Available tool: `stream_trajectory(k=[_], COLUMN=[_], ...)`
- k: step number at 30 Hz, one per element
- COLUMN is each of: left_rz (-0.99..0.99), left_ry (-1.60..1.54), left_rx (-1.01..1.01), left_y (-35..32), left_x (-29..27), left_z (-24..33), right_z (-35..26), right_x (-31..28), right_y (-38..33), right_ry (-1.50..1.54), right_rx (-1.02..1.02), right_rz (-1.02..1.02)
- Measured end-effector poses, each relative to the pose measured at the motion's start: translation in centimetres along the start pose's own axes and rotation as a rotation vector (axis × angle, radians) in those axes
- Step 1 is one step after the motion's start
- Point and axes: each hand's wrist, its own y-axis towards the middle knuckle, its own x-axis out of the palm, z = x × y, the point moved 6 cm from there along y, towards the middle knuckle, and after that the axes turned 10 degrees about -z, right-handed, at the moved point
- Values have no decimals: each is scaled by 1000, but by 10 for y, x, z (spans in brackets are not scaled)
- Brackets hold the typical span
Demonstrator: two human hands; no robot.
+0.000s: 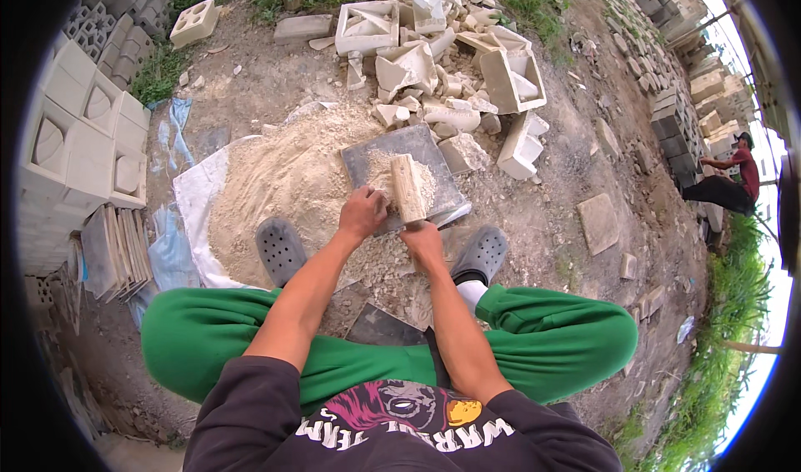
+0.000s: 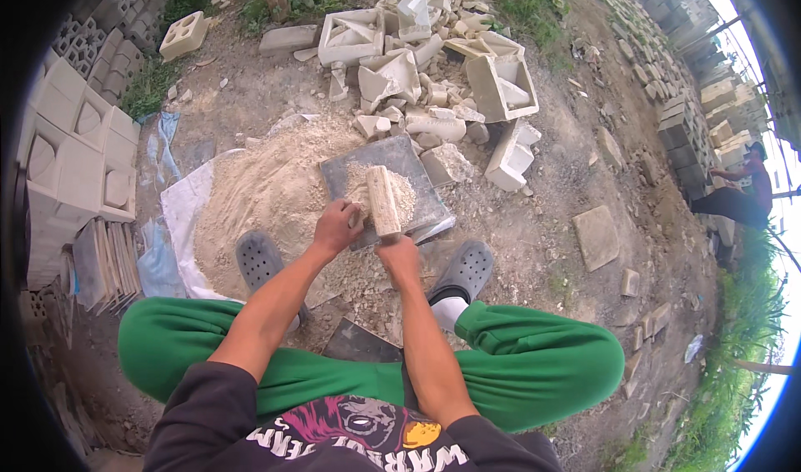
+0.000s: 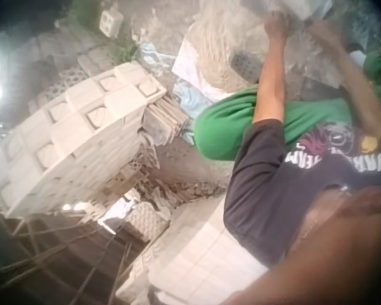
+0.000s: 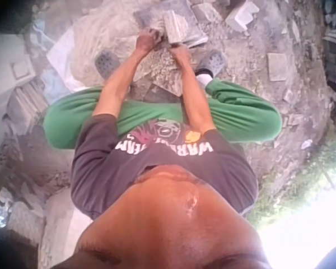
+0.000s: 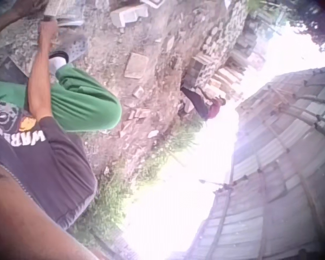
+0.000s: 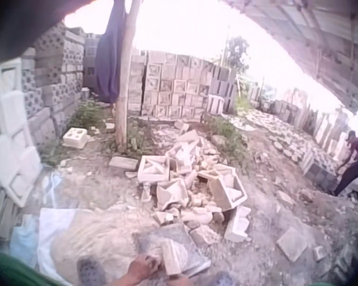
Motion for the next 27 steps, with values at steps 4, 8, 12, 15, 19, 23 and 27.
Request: stream_trajectory(k=[4,8,12,15,19,23,27], left_rz=[-52,-33,-33,-94,-106,-77,-197], left_ry=[0,-11,-13,-14,8,9,-135], left_rx=[-49,-59,-33,-67,-35,9,-96], left_y=[-5,-4,-4,0,-1,-10,1], left_x=[4,4,3,5,3,0,13], left_z=[-10,-10,-3,-3,3,-7,-9], right_z=[-13,-54,-42,-6,15,-2,11], right_x=[-4,-27,-17,4,7,2,-5], right_y=[-5,-16,-1,15,25,-1,-6], right_ry=[-9,61,168,-86,-87,143,281], right_rx=[-16,-157,-267,-70,85,132,109], right_rz=[-38,116,99,31,-74,-205,-131])
